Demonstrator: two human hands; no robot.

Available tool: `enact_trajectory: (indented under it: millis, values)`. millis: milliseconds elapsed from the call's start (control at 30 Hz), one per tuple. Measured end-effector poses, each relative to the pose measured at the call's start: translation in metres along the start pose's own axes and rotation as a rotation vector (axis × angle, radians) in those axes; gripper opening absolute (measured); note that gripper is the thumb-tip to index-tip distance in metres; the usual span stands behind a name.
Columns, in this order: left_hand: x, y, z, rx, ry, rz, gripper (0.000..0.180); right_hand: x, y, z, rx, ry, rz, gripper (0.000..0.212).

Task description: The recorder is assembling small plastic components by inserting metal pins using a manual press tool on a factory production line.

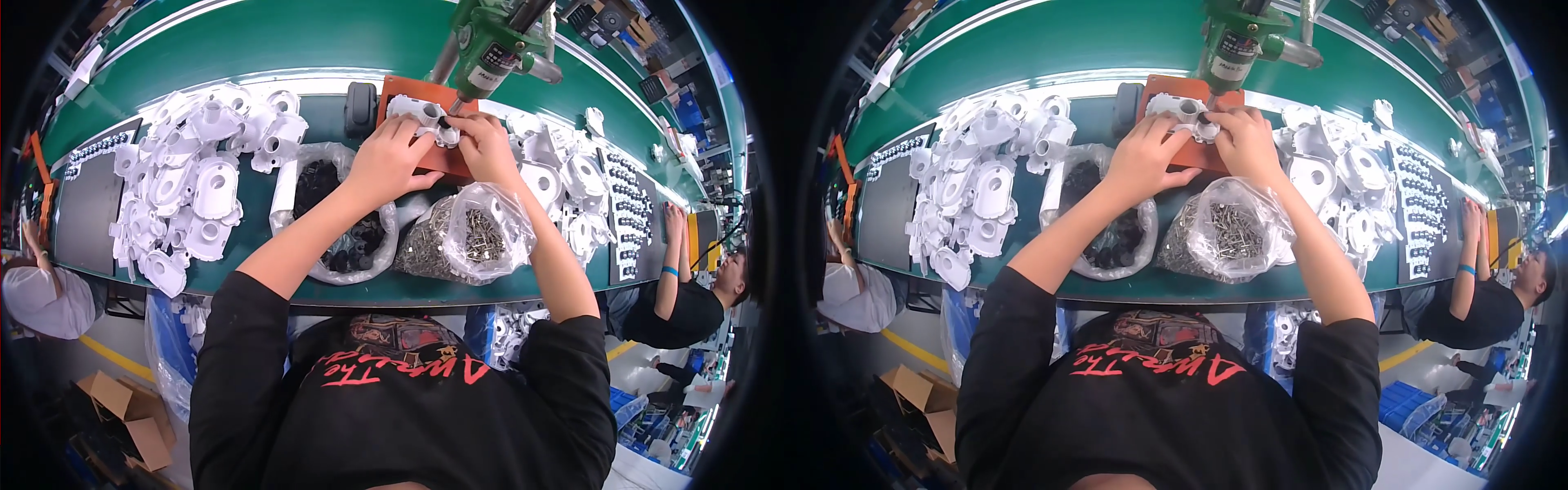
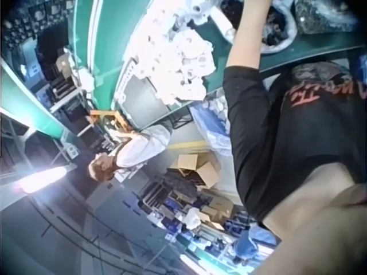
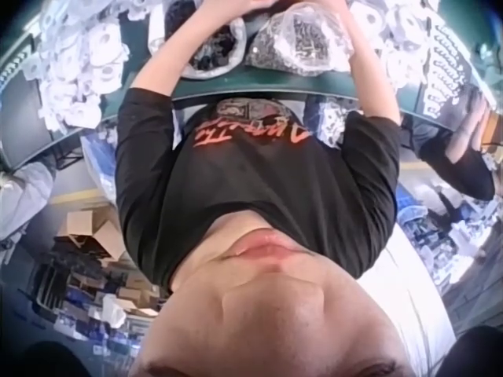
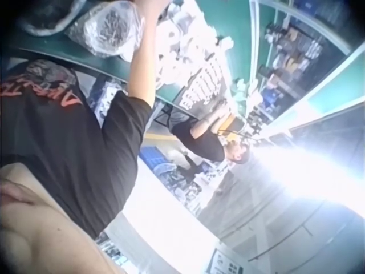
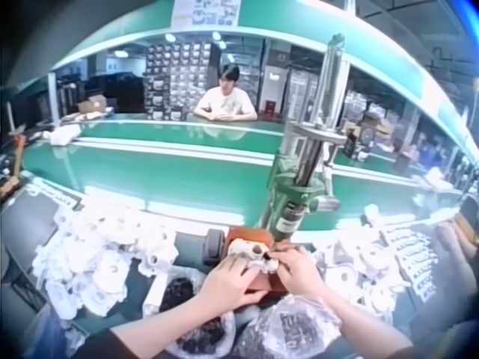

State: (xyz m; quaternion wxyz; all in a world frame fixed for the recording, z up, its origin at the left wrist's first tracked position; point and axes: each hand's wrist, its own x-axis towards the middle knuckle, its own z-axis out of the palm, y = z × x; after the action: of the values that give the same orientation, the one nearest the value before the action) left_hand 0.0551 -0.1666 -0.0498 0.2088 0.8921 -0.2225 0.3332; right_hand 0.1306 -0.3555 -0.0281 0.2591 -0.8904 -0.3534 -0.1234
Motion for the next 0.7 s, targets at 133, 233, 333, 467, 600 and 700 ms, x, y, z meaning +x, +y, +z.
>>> enact_trajectory:
  millis: [133,233,333,467,600,700]
  values:
    - [0.0,0.0,0.003,0.012,-0.001,0.0,0.053,-0.007,0.002,0.007,-0.022,0.03,-0.057,0.033]
    - [-0.001,-0.002,0.004,0.007,-0.008,-0.006,0.053,-0.007,0.002,0.0,-0.021,0.005,-0.044,0.034]
    - [-0.002,-0.003,0.002,0.019,-0.008,-0.008,0.054,-0.006,0.017,-0.014,0.056,-0.034,-0.11,0.037]
    - [-0.001,-0.001,0.003,0.009,0.0,0.006,0.055,0.02,0.11,-0.039,0.045,0.128,0.113,0.033]
    - [-0.003,-0.002,-0.001,0.034,-0.011,-0.028,0.056,0.11,0.134,-0.109,0.433,0.162,0.301,0.028]
    - [0.004,0.003,0.003,0.027,-0.011,-0.005,0.055,0.175,0.14,-0.153,1.312,0.522,0.389,0.024]
